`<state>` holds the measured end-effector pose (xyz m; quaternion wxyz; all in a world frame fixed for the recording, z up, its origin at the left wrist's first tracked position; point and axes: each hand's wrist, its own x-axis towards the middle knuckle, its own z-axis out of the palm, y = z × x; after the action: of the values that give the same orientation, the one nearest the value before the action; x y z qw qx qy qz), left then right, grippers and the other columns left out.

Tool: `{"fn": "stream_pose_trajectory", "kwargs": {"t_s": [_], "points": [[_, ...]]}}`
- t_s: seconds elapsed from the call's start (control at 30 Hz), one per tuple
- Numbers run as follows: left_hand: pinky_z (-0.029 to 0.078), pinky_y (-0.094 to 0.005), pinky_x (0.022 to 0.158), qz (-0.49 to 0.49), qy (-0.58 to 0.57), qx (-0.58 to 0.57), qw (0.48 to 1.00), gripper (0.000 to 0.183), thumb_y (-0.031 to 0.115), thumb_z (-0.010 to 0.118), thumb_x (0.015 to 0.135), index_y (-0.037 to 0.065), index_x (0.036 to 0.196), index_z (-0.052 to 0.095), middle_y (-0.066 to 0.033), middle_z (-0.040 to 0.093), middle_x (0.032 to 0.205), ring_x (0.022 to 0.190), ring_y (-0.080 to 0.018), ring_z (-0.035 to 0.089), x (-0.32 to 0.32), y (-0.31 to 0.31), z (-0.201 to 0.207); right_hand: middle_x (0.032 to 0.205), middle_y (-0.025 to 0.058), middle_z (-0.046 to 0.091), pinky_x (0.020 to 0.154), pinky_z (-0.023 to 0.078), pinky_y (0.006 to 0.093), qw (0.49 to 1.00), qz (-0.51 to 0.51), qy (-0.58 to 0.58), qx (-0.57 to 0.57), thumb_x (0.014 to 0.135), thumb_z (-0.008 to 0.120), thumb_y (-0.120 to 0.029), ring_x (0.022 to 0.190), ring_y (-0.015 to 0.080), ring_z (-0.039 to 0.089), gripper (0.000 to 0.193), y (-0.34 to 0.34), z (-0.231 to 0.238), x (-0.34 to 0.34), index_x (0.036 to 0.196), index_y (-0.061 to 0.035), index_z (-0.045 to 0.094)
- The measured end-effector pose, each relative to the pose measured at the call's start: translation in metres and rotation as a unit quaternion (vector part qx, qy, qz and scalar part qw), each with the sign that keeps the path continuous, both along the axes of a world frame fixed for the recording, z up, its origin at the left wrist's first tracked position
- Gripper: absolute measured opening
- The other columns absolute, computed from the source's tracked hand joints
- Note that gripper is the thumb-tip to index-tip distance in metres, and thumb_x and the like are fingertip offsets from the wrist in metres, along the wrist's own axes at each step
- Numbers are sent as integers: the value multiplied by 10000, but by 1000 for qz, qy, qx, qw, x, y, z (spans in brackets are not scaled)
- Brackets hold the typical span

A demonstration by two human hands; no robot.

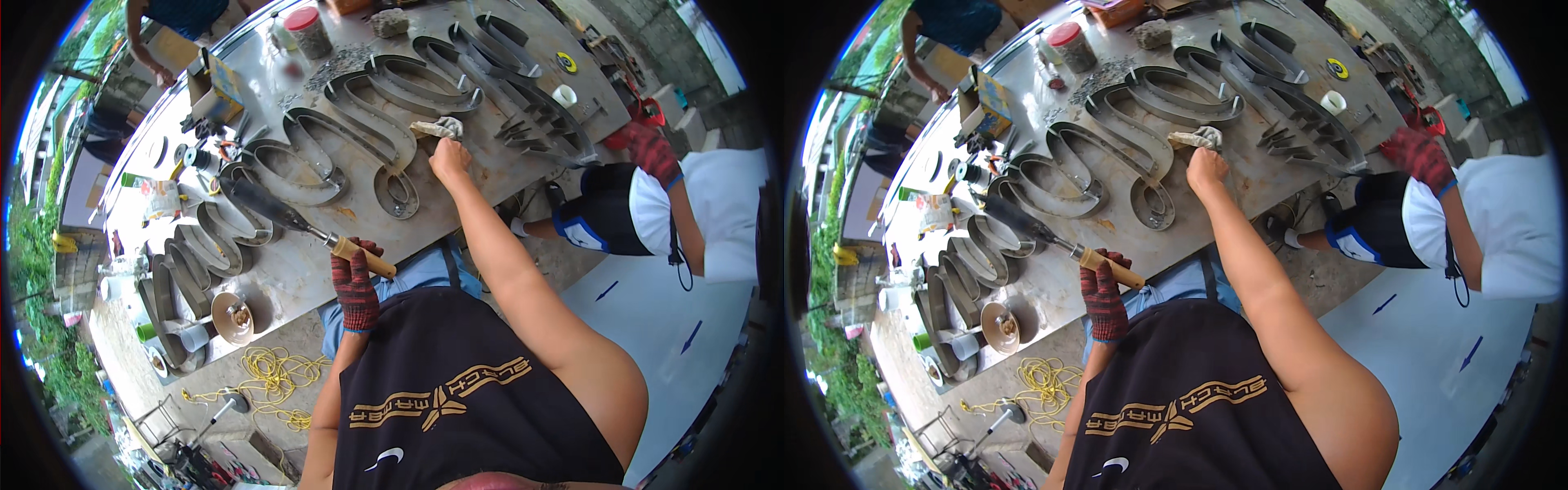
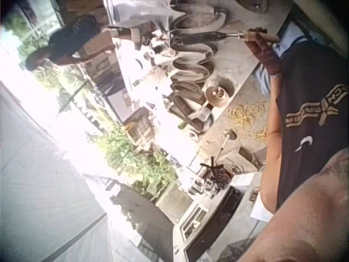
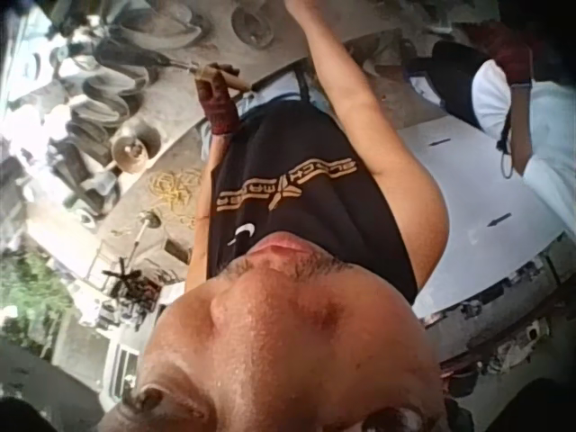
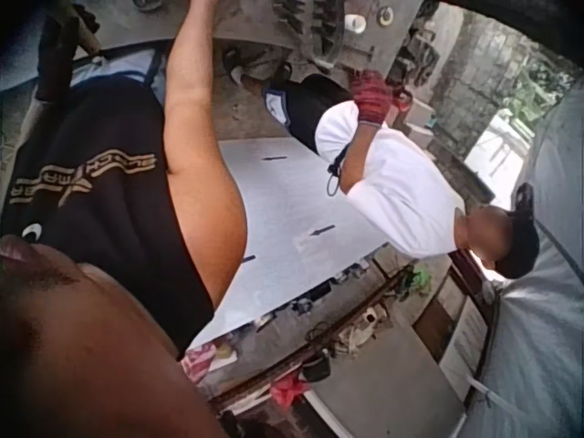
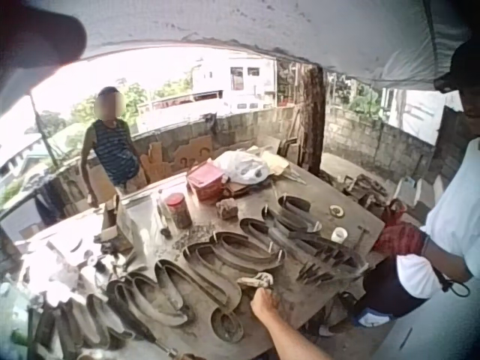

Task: Cleaning and assembling metal letters for a sign on a workshop table.

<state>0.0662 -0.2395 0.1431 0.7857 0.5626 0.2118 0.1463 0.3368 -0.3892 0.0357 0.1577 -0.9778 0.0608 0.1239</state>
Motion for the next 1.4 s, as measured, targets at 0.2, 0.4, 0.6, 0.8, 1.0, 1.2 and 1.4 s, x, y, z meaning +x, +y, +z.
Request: {"fn": "stream_pose_trajectory", "kwargs": {"t_s": [0.2, 0.4, 0.6, 0.8, 1.0, 1.2, 1.4], "points": [[525, -390, 901, 20, 16, 4, 1000, 288, 225, 527, 1039, 20, 1238, 492, -119, 639, 1032, 953, -229, 642, 1, -3, -3, 973, 186, 734, 844, 564, 457, 999, -31, 1, 23, 754, 729, -161, 963, 368, 702, 162, -29, 20, -9, 885, -72, 763], [520, -401, 928, 11, 21, -1, 1000, 348, 284, 533, 1039, 23, 1264, 482, -119, 628, 1069, 973, -232, 636, 4, -4, -8, 787, 108, 733, 689, 557, 371, 965, 29, -92, 246, 712, 796, -248, 720, 260, 712, 194, -124, 68, 2, 813, -85, 772], [513, -400, 926, 8, 40, -6, 999, 356, 295, 541, 1035, 25, 1259, 477, -122, 618, 1053, 968, -237, 631, 17, -7, -10, 785, 37, 727, 671, 499, 273, 889, -61, -207, 403, 778, 816, -157, 715, 92, 633, 198, -209, 80, 79, 896, -5, 768], [502, -405, 929, 7, 58, 16, 998, 398, 336, 559, 1023, 38, 1273, 475, -108, 615, 1067, 989, -241, 623, 27, -8, -8, 870, 36, 732, 712, 498, 242, 823, -224, -282, 439, 802, 826, -127, 771, 102, 652, 220, -308, 54, 172, 944, 25, 756], [496, -398, 944, 10, 96, 23, 995, 362, 300, 504, 1045, 31, 1286, 475, -98, 618, 1070, 977, -235, 620, 41, -13, -8, 866, 34, 729, 698, 483, 251, 832, -334, -268, 352, 781, 851, -169, 777, 101, 628, 252, -371, 16, 229, 928, 16, 761], [493, -397, 926, 14, 116, 21, 993, 370, 317, 508, 1040, 34, 1276, 482, -97, 616, 1053, 962, -233, 617, 58, -19, -10, 887, 39, 730, 721, 498, 262, 792, -368, -276, 402, 786, 844, -161, 785, 111, 638, 253, -385, -21, 261, 944, 15, 755], [492, -399, 929, -2, 124, 47, 991, 386, 330, 514, 1037, 32, 1280, 479, -95, 611, 1058, 969, -231, 614, 72, -20, -10, 885, 46, 739, 745, 515, 265, 820, -375, -251, 353, 788, 840, -166, 774, 125, 667, 239, -400, -57, 274, 937, 3, 762]]}}
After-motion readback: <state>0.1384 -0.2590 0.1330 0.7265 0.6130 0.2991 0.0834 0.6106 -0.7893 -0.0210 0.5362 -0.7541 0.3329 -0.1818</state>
